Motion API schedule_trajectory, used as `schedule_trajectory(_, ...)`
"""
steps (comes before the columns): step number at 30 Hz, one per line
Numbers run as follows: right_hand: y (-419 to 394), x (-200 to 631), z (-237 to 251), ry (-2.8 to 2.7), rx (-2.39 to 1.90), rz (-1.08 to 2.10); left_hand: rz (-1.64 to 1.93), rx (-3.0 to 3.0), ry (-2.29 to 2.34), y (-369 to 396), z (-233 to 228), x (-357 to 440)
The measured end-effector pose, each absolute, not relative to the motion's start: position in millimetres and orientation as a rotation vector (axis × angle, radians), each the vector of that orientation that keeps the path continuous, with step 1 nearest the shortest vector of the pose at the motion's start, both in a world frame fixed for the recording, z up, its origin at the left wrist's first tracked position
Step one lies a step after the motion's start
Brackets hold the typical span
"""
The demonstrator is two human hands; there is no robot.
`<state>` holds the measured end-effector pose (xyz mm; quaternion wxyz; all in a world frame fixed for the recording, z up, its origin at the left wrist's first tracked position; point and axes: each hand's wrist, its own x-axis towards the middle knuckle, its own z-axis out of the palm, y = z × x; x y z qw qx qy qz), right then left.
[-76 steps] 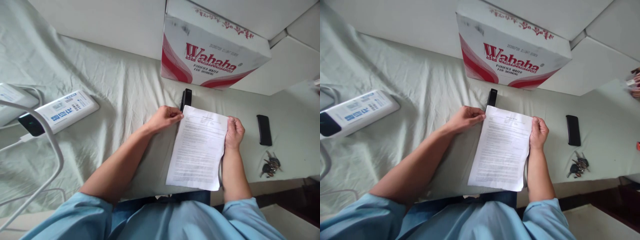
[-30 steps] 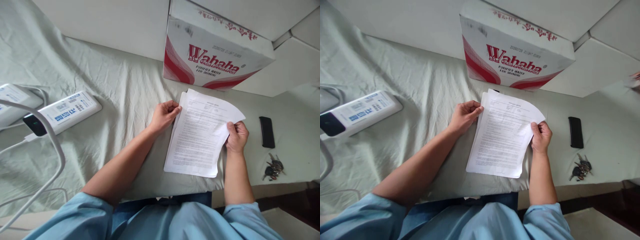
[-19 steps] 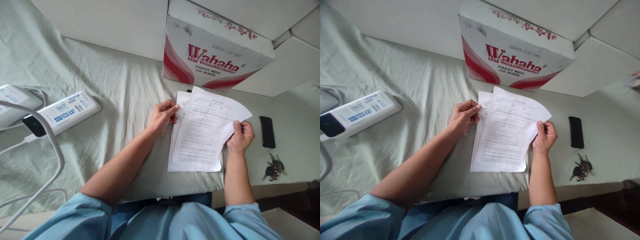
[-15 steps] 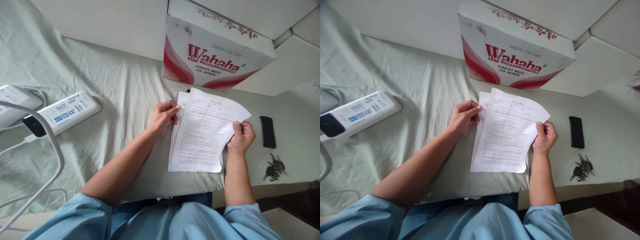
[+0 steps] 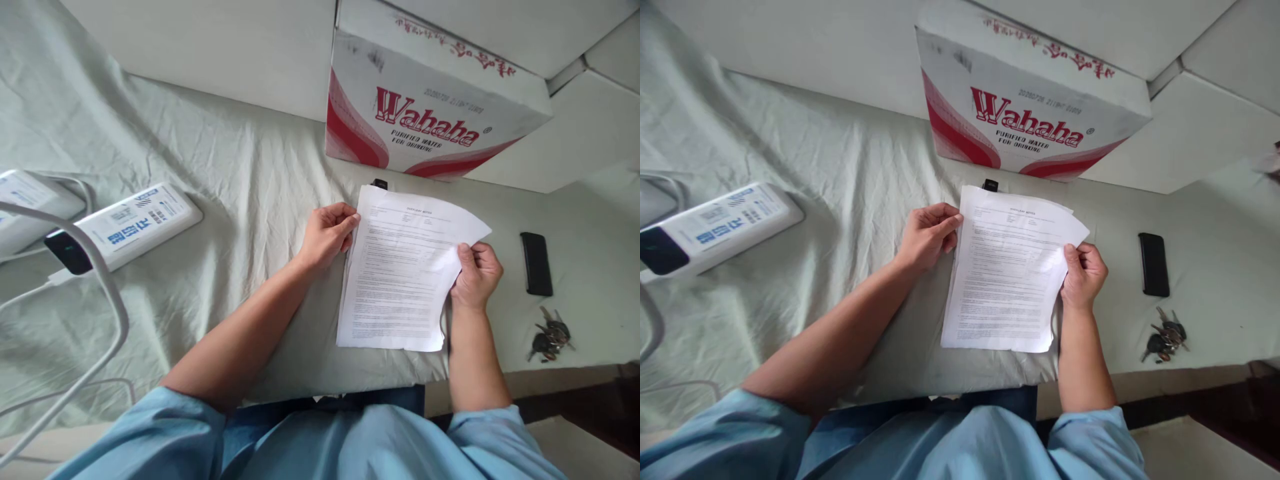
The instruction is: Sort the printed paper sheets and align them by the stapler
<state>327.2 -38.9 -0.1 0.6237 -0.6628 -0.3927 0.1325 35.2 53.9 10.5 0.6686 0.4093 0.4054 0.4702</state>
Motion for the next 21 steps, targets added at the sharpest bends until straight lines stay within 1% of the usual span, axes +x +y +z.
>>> schedule_trajectory(21,-39.1,323.8,-0.8,-0.911,-1.535,0.334,1.055,1.073,0.947,52.7,9.0,33.5)
